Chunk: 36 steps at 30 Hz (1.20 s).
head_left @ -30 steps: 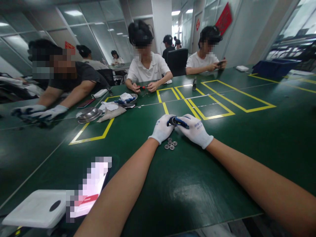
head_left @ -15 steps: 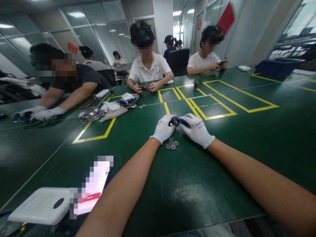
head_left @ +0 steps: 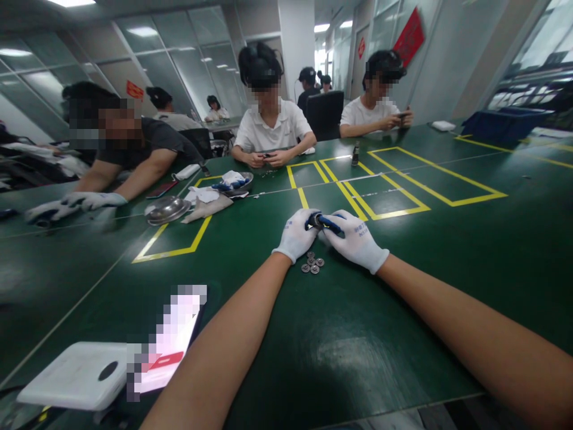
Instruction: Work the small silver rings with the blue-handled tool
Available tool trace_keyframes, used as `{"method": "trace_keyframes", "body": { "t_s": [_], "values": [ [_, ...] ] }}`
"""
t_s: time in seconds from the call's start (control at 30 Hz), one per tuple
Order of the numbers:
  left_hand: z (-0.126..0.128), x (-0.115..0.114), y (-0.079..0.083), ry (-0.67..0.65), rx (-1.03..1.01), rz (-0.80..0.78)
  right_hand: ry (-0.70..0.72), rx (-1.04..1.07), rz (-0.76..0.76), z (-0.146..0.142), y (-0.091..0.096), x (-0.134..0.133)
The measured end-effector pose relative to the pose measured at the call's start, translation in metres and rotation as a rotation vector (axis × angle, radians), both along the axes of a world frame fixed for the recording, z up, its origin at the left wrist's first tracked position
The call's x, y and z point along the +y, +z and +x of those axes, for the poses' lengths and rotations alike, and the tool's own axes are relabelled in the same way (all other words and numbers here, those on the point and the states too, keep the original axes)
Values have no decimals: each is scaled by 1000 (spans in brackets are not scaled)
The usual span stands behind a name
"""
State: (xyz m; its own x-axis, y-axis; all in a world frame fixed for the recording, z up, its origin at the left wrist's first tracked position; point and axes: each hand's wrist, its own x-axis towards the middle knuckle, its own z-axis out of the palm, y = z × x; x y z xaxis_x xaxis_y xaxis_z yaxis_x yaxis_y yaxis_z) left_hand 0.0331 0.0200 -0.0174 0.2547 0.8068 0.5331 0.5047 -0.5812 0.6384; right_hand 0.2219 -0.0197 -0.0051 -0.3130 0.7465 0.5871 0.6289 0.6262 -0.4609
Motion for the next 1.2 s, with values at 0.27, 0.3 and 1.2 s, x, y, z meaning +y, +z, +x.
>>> {"method": "trace_keyframes", "body": {
  "t_s": [0.27,0.3,1.2],
  "values": [
    [0,2,-2,61,-16,18,43,11,-42,-5,6,-7],
    [0,2,-3,75,9,25,50,9,-48,-6,6,-7],
    [1,3,-2,25,124,99,-27,-215,90,4,-5,1]
  ]
}}
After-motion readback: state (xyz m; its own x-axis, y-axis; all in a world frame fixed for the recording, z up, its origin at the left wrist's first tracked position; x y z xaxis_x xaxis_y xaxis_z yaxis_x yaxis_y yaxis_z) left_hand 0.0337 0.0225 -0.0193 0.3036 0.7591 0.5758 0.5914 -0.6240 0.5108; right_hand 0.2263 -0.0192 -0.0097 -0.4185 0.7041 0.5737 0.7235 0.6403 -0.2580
